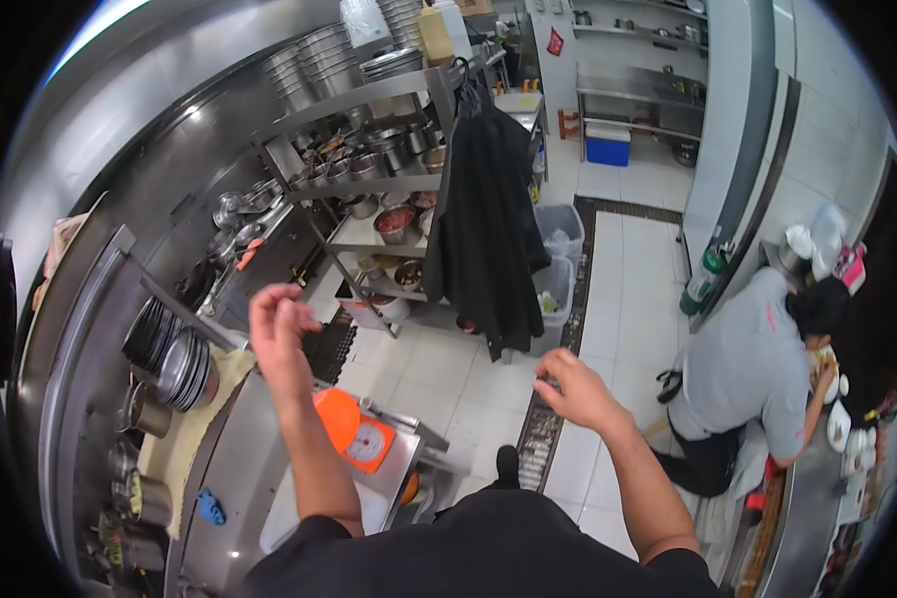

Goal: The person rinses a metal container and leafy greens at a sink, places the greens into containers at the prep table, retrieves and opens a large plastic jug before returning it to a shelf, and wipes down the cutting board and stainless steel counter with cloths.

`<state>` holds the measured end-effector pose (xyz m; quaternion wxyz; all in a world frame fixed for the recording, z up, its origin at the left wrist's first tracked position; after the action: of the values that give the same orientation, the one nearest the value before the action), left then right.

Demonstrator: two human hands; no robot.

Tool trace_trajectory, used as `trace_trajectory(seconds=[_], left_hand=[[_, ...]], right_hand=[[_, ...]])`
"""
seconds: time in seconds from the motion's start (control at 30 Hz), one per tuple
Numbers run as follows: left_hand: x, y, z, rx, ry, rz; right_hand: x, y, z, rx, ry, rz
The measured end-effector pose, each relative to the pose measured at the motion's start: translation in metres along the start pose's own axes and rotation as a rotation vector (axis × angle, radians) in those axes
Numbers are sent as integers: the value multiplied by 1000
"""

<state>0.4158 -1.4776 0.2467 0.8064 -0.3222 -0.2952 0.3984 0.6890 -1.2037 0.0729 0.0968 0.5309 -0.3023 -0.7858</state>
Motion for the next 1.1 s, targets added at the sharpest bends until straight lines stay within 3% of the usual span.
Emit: trace_trajectory(seconds=[0.13, 0.23, 0.33, 0.4, 0.53, 0.6, 0.67, 0.7, 0.73, 0.77, 0.83, 0.93, 1.03, 1.1], left_hand=[[26, 17, 120, 125, 17, -135], [52, 41, 218, 178, 56, -122], [103, 74, 335, 218, 112, -64], [148, 98, 411, 240, 164, 88], [214, 161, 546, 248, 177, 595], [234, 177, 584, 123, 214, 694], [251, 193, 611, 83, 160, 829], [260, 200, 623, 83, 184, 880], [267, 207, 634, 81, 207, 934], [275, 210, 644, 81, 227, 992], [292, 215, 655, 87, 198, 1108], [321, 210, 674, 88, 138, 1218], [345, 218, 710, -28, 150, 1233], [344, 246, 778, 91, 150, 1051]], right_hand=[[-77, 6, 127, -185, -210, -54], [-125, 19, 223, -166, -163, -135], [-173, 38, 317, -379, -251, -383], [-211, 53, 381, -520, -333, -530], [-288, 55, 532, -441, -472, -578], [-324, 60, 622, -580, -646, -768], [-344, 87, 676, -397, -501, -736], [-356, 81, 724, -416, -617, -710], [-364, 105, 701, -283, -681, -777], [-364, 106, 741, -482, -539, -407], [-378, 92, 788, -349, -449, -318], [-393, 97, 928, -653, -636, -635], [-394, 80, 880, -398, -316, -239], [-398, 80, 931, -521, -349, -293]])
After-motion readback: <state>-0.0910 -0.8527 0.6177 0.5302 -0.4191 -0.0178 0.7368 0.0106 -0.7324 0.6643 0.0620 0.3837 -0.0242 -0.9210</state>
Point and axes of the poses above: each hand's wrist, its own z-axis towards the middle knuckle, its own x-axis out of the palm, y = z × x, the point moved 7 cm from there along z, towards the middle knuckle, and after that the axes turned 10 degrees about -z, right-handed, at the moved point
